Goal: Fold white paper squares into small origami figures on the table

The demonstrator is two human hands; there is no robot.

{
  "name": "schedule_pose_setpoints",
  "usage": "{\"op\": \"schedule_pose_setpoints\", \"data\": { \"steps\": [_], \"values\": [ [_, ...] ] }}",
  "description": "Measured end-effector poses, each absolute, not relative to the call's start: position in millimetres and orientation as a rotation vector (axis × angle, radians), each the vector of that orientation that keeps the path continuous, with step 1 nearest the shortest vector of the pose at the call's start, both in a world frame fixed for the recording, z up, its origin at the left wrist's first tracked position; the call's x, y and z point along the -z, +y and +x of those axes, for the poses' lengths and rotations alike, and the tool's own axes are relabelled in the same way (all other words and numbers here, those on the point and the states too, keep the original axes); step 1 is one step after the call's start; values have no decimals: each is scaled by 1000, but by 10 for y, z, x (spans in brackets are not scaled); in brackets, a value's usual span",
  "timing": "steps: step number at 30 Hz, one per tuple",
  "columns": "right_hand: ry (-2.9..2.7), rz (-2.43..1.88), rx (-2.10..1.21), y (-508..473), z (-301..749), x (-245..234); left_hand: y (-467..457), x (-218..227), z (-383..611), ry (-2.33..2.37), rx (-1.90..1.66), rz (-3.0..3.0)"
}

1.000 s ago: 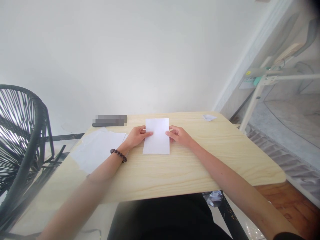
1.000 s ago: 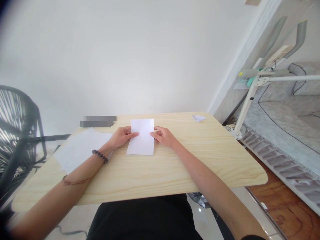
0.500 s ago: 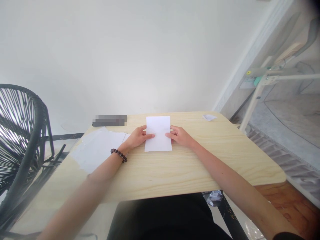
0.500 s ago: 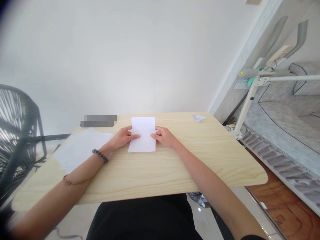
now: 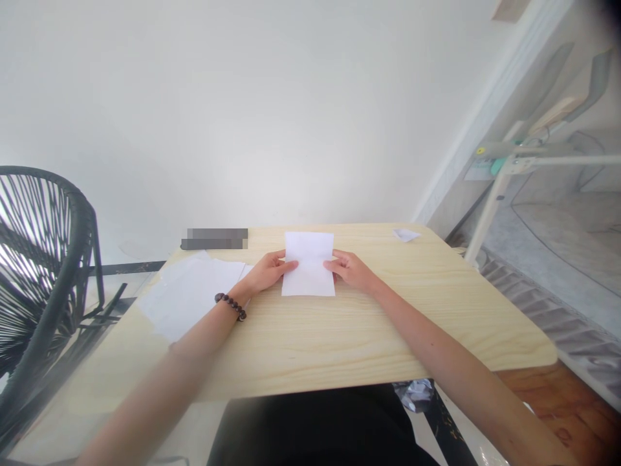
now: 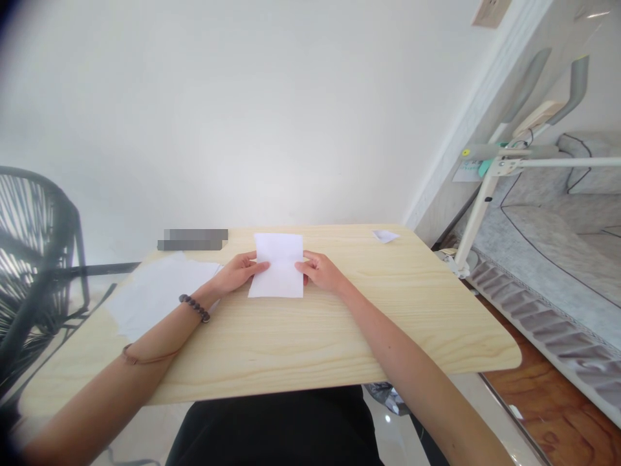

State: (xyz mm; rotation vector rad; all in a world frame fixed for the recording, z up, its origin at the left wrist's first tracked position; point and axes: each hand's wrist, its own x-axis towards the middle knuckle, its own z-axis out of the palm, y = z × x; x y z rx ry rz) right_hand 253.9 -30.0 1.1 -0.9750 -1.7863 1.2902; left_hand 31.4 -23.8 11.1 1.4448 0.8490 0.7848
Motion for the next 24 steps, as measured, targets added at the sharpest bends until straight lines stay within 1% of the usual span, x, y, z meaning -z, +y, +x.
{"op": "schedule_pose_setpoints", "data": {
  "steps": [7, 12, 18, 21, 24],
  "values": [
    [-1770, -942, -1219, -280, 2560, -7, -195, -69, 279, 855, -779, 1356],
    [-1736, -1018, -1200, -281, 2572, 7, -171, -83, 279, 880, -787, 1301],
    [-1761, -1075, -1049, -315, 2529, 51, -176, -185, 287, 856, -741, 1143],
    [-1797, -1069, -1012, -334, 2524, 41, -212, -193, 300, 910, -776, 1275],
    [-1793, -1060, -1044, -334, 2536, 1, -237, -165, 310, 971, -799, 1448]
  ]
}}
